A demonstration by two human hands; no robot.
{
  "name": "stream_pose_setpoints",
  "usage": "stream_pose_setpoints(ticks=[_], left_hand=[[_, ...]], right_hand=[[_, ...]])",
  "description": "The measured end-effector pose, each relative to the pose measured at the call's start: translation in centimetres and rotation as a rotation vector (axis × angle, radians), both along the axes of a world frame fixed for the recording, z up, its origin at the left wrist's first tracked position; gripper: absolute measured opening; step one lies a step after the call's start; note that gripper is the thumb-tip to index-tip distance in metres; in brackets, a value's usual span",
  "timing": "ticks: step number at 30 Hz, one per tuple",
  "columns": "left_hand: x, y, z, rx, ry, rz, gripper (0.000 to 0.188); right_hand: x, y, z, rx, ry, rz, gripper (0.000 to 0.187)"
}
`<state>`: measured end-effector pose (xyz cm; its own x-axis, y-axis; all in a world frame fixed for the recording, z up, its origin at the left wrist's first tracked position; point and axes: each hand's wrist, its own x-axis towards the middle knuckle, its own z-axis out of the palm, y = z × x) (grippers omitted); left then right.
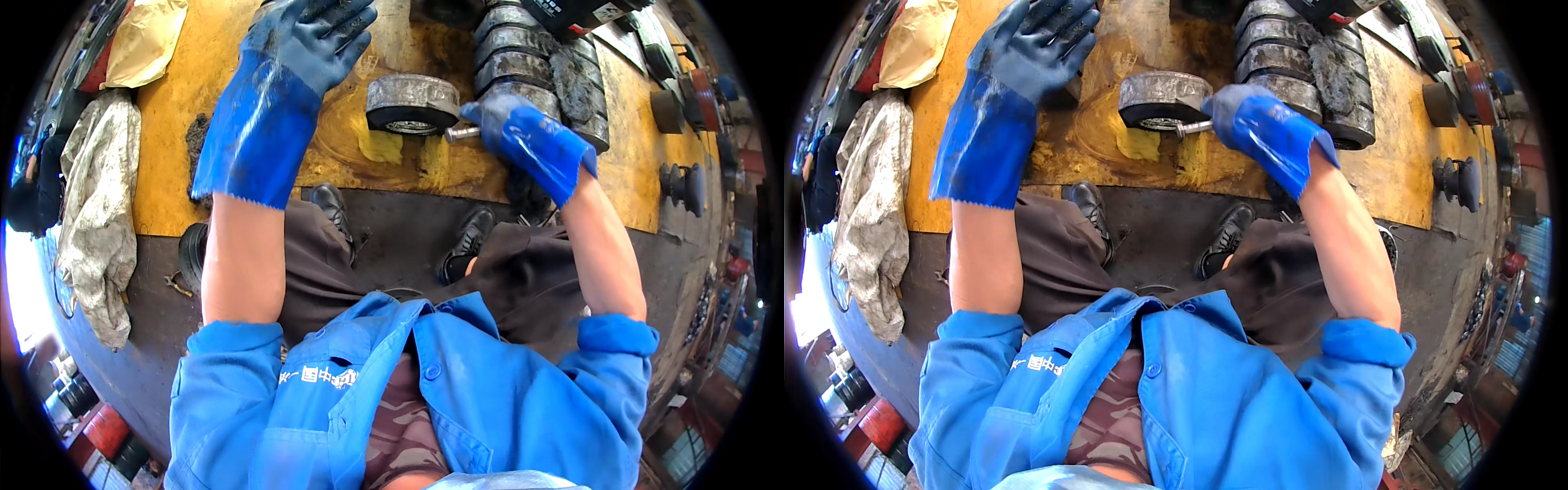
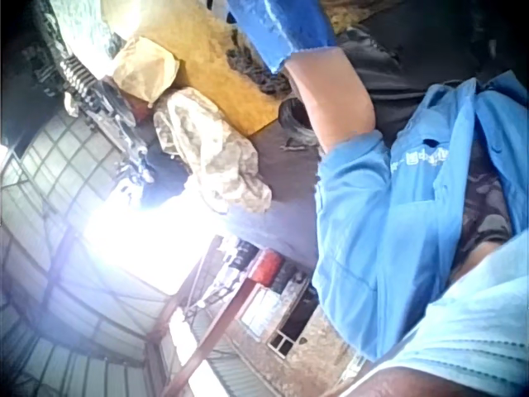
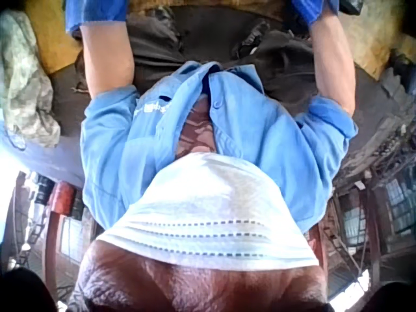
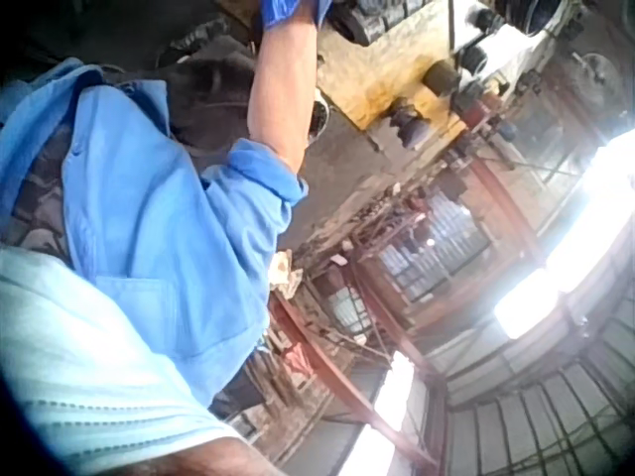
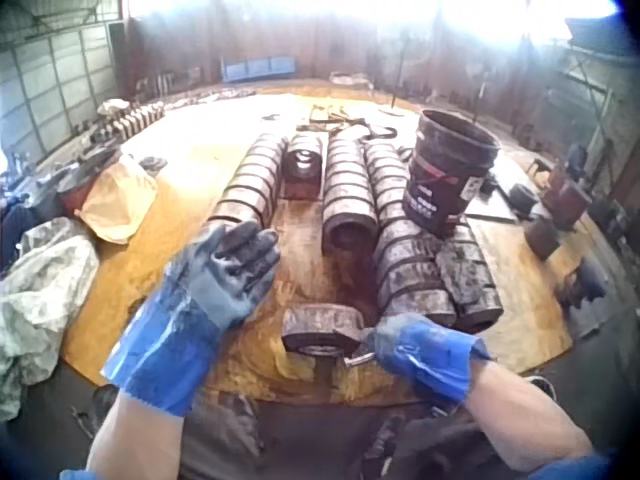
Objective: The person sits on the floor and cleans cylindrical metal parts using a metal scraper and a cloth. They scrape the surface of the parts to remove residue and then wipe them with the cloth, repeating this process on multiple parts.
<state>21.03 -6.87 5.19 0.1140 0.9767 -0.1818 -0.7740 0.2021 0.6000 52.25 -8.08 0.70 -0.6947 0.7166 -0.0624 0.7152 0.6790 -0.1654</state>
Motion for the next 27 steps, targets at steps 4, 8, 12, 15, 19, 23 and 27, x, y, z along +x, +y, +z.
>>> stream_pose_setpoints(ticks=[4, 8, 12, 15, 19, 23, 27], left_hand=[[1.9, -0.5, 0.5, -0.009, 0.02, -0.042, 0.043], [2.4, -1.1, 1.1, -0.003, -0.018, -0.053, 0.045], [1.9, -0.5, 0.1, 0.101, -0.051, -0.107, 0.047], [1.4, -0.6, 0.4, 0.029, -0.029, -0.089, 0.048], [3.1, -0.6, -0.5, 0.042, -0.046, -0.102, 0.049], [2.1, -1.3, 0.3, 0.063, -0.028, -0.149, 0.047], [2.1, -1.2, 0.0, 0.206, -0.02, -0.14, 0.047]], right_hand=[[2.3, 2.7, -2.4, -0.196, 0.063, 0.007, 0.018], [1.1, 0.1, -2.5, 0.228, 0.043, 0.105, 0.024], [-0.2, 0.9, -3.8, 0.229, 0.101, 0.043, 0.016], [0.5, 2.3, -2.2, -0.175, 0.033, 0.0, 0.021], [0.7, 0.2, -2.6, -0.019, -0.111, -0.035, 0.022], [-1.1, 0.0, -0.3, -0.117, -0.201, -0.057, 0.026], [-0.2, 0.5, -2.9, -0.081, -0.032, -0.091, 0.027]])
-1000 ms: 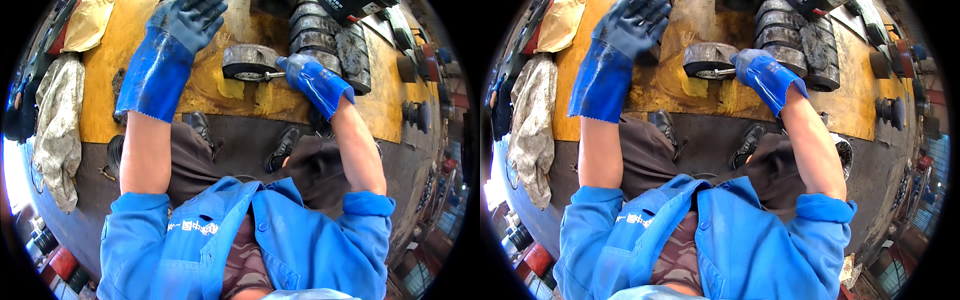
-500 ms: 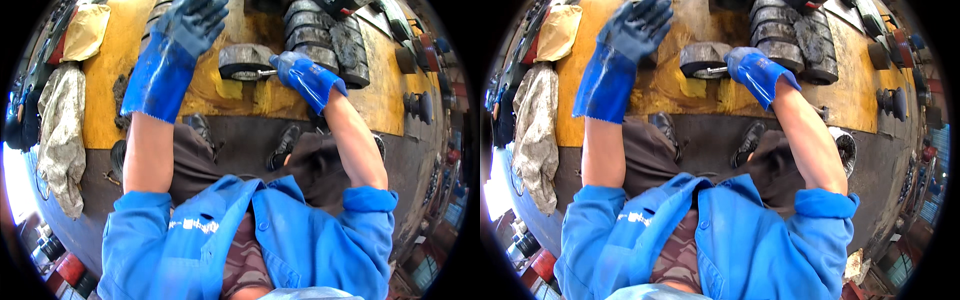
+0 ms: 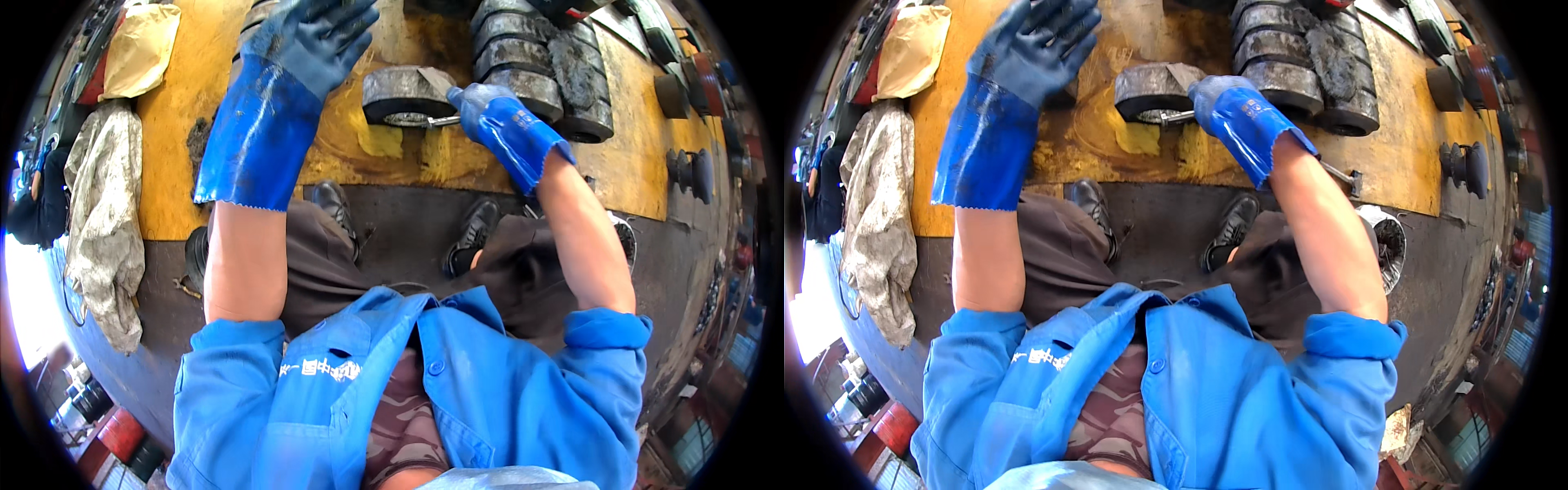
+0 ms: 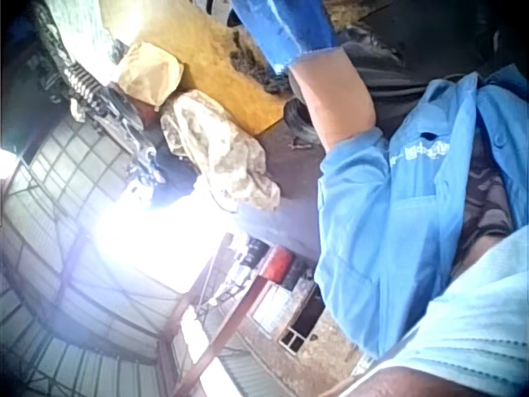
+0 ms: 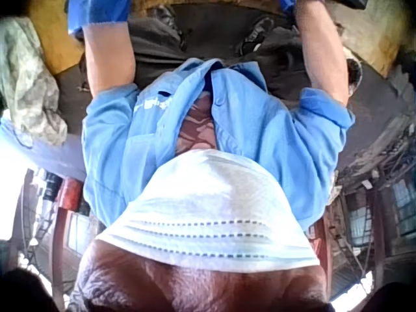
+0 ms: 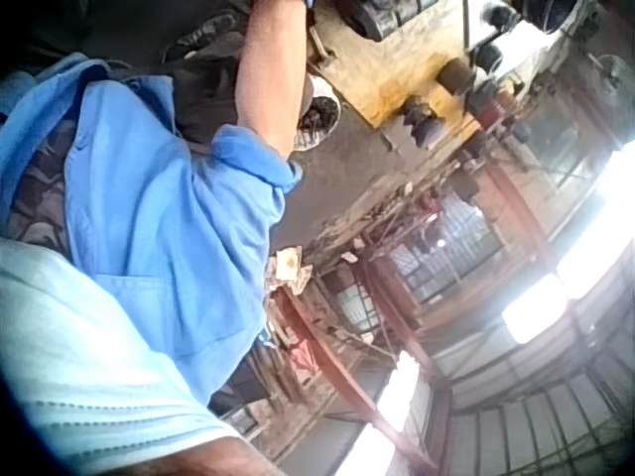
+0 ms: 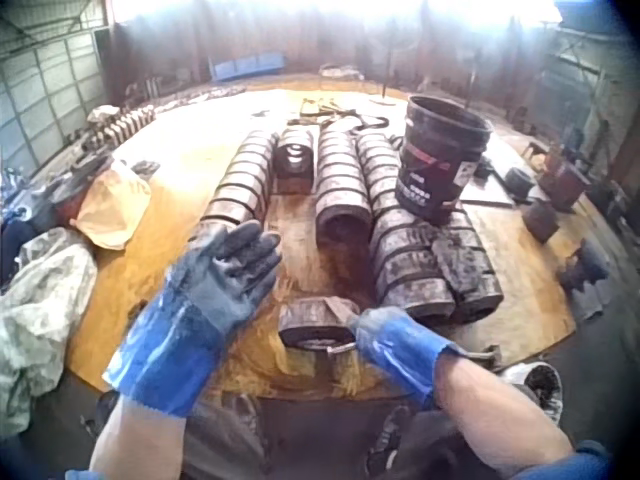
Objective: The person sits on the floor and cleans cylindrical metal parts using a metal scraper and a cloth. They scrape the surface of the parts to remove residue and then wipe them with the cloth, repeating this process on multiple parts.
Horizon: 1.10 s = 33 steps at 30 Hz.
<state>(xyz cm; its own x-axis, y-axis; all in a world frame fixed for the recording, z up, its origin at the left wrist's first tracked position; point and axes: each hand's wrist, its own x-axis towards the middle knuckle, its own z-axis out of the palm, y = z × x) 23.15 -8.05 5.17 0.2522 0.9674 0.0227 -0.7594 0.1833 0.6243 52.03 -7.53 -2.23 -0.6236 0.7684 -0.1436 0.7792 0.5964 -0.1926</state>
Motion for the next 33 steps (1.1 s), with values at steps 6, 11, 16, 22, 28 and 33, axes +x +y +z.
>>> stream_pose_setpoints(ticks=[6, 11, 16, 22, 28, 33], left_hand=[[-0.3, 0.0, 1.2, -0.157, 0.017, 0.028, 0.051], [-1.3, 0.5, -1.3, 0.077, 0.026, -0.14, 0.06], [1.9, -0.4, 0.7, -0.146, 0.146, -0.021, 0.059], [0.7, 0.6, -0.2, -0.208, 0.212, 0.005, 0.055], [5.1, 3.6, -6.6, -0.091, 1.011, 0.004, 0.053], [7.9, 3.6, -13.2, 0.067, 2.034, -0.17, 0.075]], right_hand=[[1.5, -1.2, 1.5, 0.025, -0.065, -0.025, 0.022], [1.7, -1.1, 1.6, 0.132, 0.054, 0.008, 0.022], [2.5, -1.4, -1.3, 0.285, 0.055, 0.035, 0.018], [2.3, -2.0, 0.0, -0.088, -0.124, -0.057, 0.026], [3.2, -2.9, 2.0, -0.177, -0.146, -0.183, 0.032], [4.3, -2.5, 0.1, -0.132, -0.053, -0.284, 0.03]])
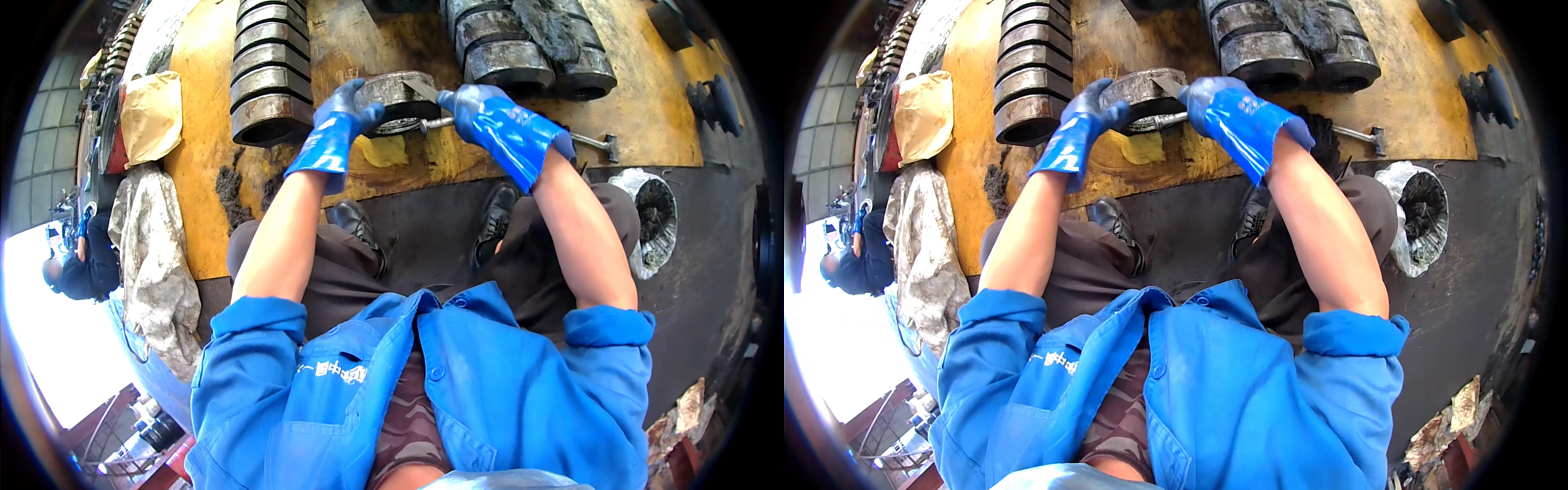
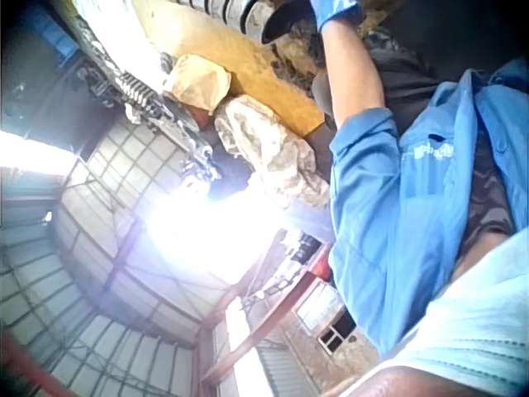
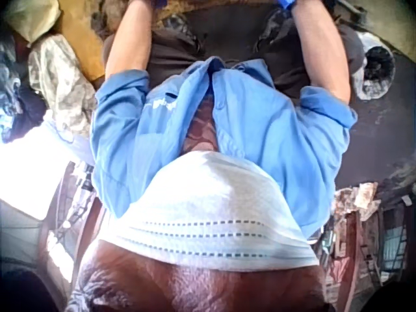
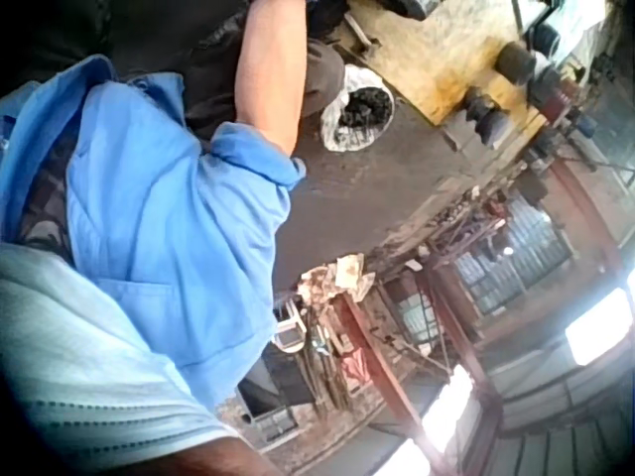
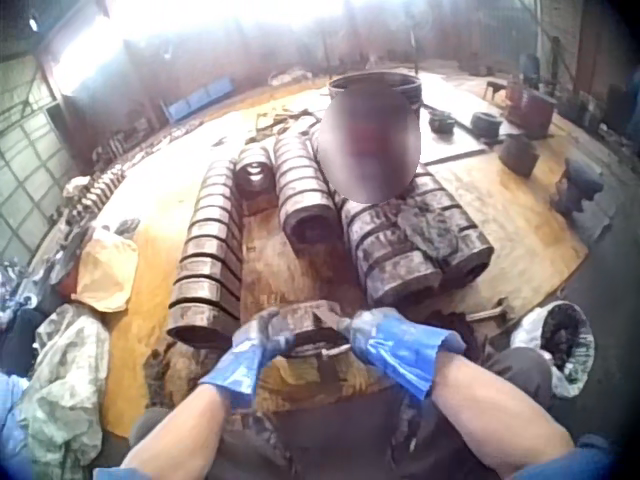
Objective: The person sits on the floor and cleans cylindrical metal parts using a metal scraper and a cloth. They scrape the surface of the parts to remove residue and then wipe them with the cloth, repeating this process on multiple parts.
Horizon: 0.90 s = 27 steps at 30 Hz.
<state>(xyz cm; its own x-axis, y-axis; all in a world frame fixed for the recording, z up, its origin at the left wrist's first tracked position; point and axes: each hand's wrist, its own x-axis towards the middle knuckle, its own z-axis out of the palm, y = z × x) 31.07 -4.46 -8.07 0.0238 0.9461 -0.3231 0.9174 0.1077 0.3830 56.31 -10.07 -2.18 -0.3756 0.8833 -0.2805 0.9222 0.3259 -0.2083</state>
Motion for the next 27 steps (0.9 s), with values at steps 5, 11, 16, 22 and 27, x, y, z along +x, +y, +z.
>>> stream_pose_setpoints(ticks=[5, 11, 16, 22, 27], left_hand=[[-0.5, -0.2, -3.2, 0.062, 0.232, -0.125, 0.088], [1.5, -0.1, -4.0, 0.041, 0.422, -0.194, 0.09], [1.9, 0.0, -4.2, 0.064, 0.4, -0.21, 0.089], [1.2, 0.2, -3.3, 0.073, 0.423, -0.226, 0.084], [1.5, -0.5, -3.7, 0.133, 0.37, -0.25, 0.079]], right_hand=[[1.5, -1.3, 1.8, -0.134, -0.042, 0.075, 0.027], [3.2, -0.2, -1.1, -0.049, 0.132, 0.033, 0.029], [3.3, 0.2, -3.2, 0.002, 0.177, 0.015, 0.026], [4.8, 0.4, -1.9, -0.172, 0.115, 0.032, 0.041], [6.6, 1.1, -5.5, -0.253, 0.436, -0.141, 0.049]])
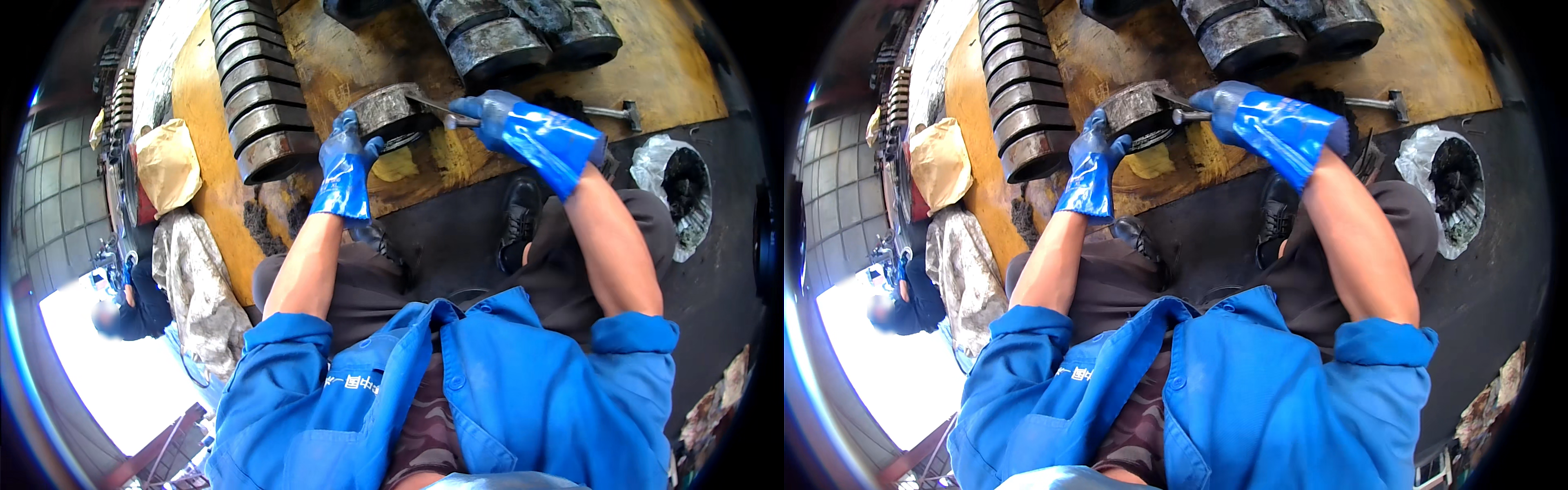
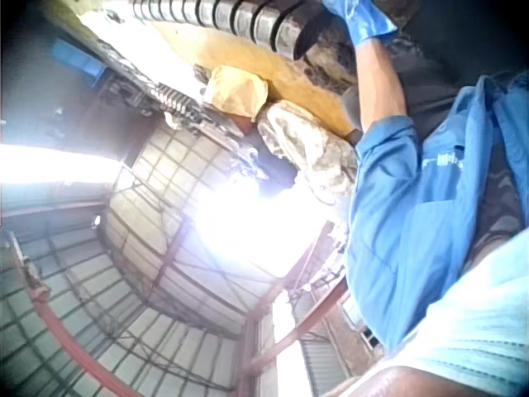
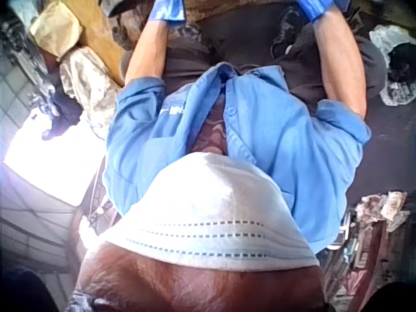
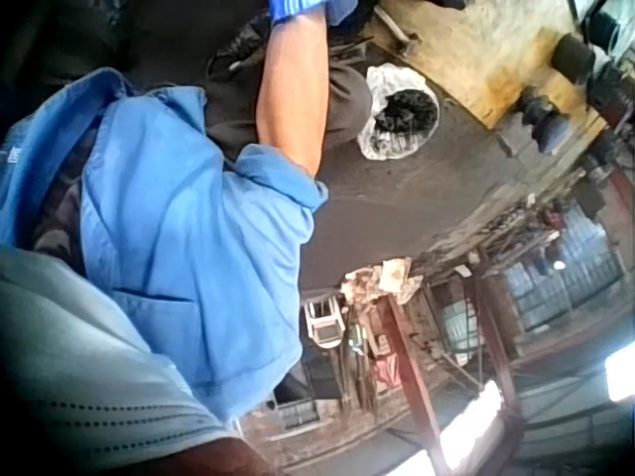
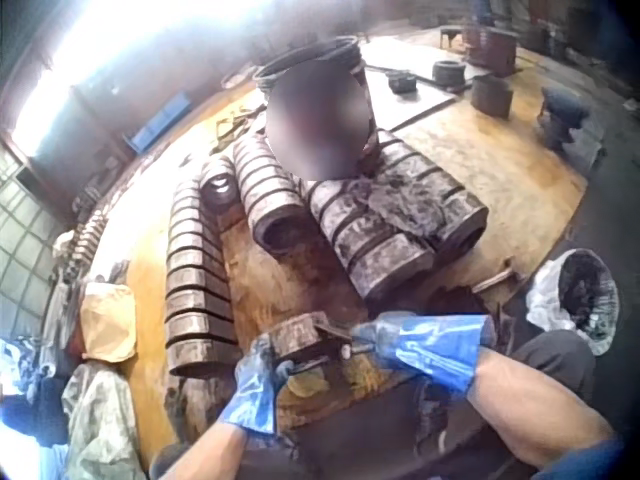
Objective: The person sits on the floor and cleans cylindrical metal parts using a metal scraper and a cloth. They scrape the surface of the parts to remove residue and then wipe them with the cloth, repeating this process on multiple parts.
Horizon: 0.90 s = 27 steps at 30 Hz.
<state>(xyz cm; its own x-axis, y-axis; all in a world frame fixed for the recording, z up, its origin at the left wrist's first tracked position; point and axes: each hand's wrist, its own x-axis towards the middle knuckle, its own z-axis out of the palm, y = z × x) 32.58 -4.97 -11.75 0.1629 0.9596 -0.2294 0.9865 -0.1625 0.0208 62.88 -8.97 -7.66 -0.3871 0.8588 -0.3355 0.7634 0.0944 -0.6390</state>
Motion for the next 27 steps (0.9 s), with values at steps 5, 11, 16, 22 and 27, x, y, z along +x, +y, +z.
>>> stream_pose_setpoints(ticks=[5, 11, 16, 22, 27], left_hand=[[1.0, 0.3, -0.8, 0.038, -0.004, 0.001, 0.078], [-0.3, 0.2, -1.6, 0.046, -0.027, 0.024, 0.079], [0.7, 0.2, -1.5, 0.051, 0.034, 0.037, 0.079], [0.9, -0.4, -1.8, 0.075, 0.042, 0.025, 0.078], [0.5, -0.3, -2.0, 0.115, 0.028, 0.013, 0.077]], right_hand=[[2.8, -1.7, -3.0, -0.015, 0.245, -0.041, 0.042], [1.5, -3.2, -2.7, 0.087, -0.01, -0.054, 0.046], [1.9, -3.4, -4.9, 0.149, 0.169, -0.093, 0.054], [-0.7, -4.8, -2.9, -0.018, -0.024, -0.192, 0.046], [-0.6, -5.4, -0.8, -0.06, 0.01, -0.177, 0.033]])
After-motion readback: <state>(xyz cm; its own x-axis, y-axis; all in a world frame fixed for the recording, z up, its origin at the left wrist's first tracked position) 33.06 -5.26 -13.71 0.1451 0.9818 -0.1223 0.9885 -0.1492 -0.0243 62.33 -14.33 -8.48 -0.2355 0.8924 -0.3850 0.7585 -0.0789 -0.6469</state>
